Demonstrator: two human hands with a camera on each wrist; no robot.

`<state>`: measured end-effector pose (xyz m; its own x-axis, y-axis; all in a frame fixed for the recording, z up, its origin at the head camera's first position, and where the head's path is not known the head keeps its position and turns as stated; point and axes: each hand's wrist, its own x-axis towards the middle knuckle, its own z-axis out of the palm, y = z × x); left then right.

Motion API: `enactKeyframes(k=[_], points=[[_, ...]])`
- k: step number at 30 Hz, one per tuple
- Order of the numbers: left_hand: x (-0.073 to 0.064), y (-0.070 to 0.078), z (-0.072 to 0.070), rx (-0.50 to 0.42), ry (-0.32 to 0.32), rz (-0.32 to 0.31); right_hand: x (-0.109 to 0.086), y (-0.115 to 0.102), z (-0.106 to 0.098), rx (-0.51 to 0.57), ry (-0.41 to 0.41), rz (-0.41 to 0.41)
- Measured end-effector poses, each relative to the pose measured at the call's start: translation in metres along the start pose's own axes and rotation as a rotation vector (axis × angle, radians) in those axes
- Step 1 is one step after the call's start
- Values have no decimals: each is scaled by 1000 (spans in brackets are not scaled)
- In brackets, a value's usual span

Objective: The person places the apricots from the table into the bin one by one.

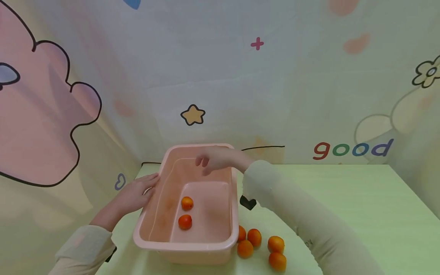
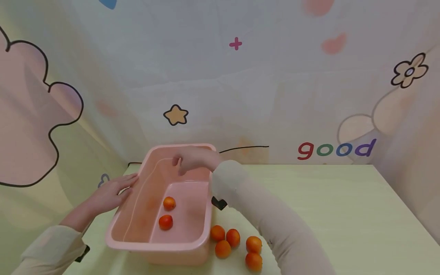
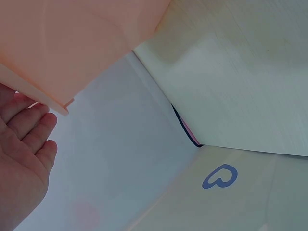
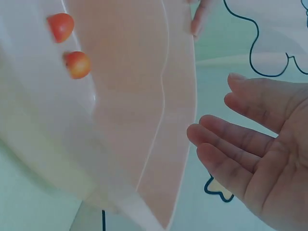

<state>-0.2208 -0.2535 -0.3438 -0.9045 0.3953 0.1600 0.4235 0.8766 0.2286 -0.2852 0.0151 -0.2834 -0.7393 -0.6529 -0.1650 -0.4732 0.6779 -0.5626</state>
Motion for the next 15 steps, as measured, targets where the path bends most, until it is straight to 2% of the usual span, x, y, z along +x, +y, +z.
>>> enactKeyframes(k=[2,3,9,15], points=[[0,0,1,-4,1,2,4,6,-11,-52,-62,30],[0,0,2,-5,1,2,-1,6,-14,-47,-60,28],[0,-2,5,-19,-12,-17,-27,31,-15,69,14,-66],[0,-4,5,-23,-6,-9,-60,52,-10,92,46,-167]])
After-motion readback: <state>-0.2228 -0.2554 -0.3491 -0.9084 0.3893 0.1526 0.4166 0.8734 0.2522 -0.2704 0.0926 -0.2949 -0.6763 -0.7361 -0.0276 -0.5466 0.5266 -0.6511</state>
